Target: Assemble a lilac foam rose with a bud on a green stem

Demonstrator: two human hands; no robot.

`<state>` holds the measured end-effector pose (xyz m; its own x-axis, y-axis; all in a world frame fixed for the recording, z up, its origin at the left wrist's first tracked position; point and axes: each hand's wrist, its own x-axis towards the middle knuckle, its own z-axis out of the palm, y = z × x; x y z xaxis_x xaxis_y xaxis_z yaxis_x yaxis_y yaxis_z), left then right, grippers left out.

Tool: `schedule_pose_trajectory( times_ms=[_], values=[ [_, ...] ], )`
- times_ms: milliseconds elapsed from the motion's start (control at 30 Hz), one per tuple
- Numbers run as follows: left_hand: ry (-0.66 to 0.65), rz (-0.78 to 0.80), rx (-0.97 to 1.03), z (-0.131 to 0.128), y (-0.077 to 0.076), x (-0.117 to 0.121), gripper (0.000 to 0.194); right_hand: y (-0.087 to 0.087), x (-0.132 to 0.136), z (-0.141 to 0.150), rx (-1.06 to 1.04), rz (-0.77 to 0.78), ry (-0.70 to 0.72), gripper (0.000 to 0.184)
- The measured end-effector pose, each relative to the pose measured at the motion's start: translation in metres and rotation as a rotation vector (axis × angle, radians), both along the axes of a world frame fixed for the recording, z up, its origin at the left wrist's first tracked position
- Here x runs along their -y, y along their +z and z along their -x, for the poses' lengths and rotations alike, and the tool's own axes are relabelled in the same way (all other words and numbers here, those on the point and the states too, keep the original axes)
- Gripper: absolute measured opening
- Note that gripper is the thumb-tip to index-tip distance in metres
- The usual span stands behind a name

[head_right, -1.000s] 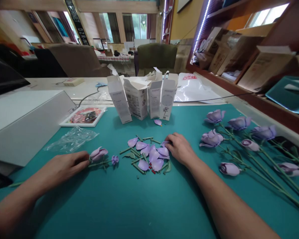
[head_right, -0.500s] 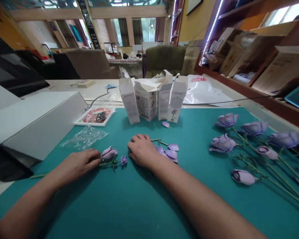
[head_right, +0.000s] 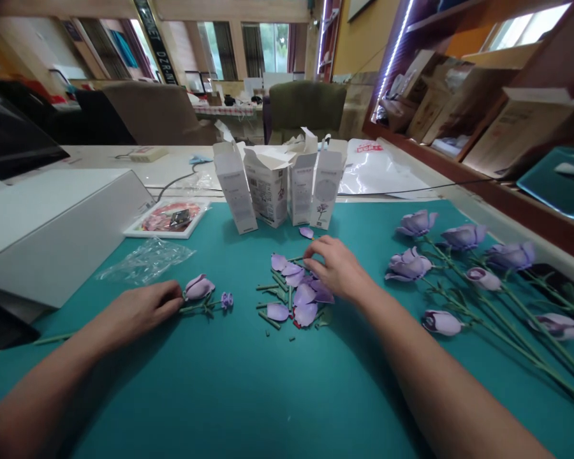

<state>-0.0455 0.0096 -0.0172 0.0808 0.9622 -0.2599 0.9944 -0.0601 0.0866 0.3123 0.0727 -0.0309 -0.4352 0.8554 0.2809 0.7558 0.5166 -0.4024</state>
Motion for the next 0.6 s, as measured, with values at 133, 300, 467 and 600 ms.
schedule_pose_trajectory(
  times_ms=[133,300,467,600],
  values=[
    [-0.007,-0.004,0.0,0.0,0.001,0.0,0.031,-0.016,0.0,-0.031,0.048,0.05,-0.194,0.019],
    [0.008,-0.005,0.002,-0.002,0.004,0.002,0.03,-0.035,-0.001,-0.032,0.128,0.078,-0.169,0.024],
    [0.026,0.021,-0.051,-0.009,0.01,0.005,0.031,-0.041,-0.004,-0.028,0.111,0.076,-0.171,0.016],
    [0.042,0.021,-0.077,-0.012,0.012,0.006,0.028,-0.04,-0.004,-0.028,0.0,0.142,-0.168,0.015]
  ],
)
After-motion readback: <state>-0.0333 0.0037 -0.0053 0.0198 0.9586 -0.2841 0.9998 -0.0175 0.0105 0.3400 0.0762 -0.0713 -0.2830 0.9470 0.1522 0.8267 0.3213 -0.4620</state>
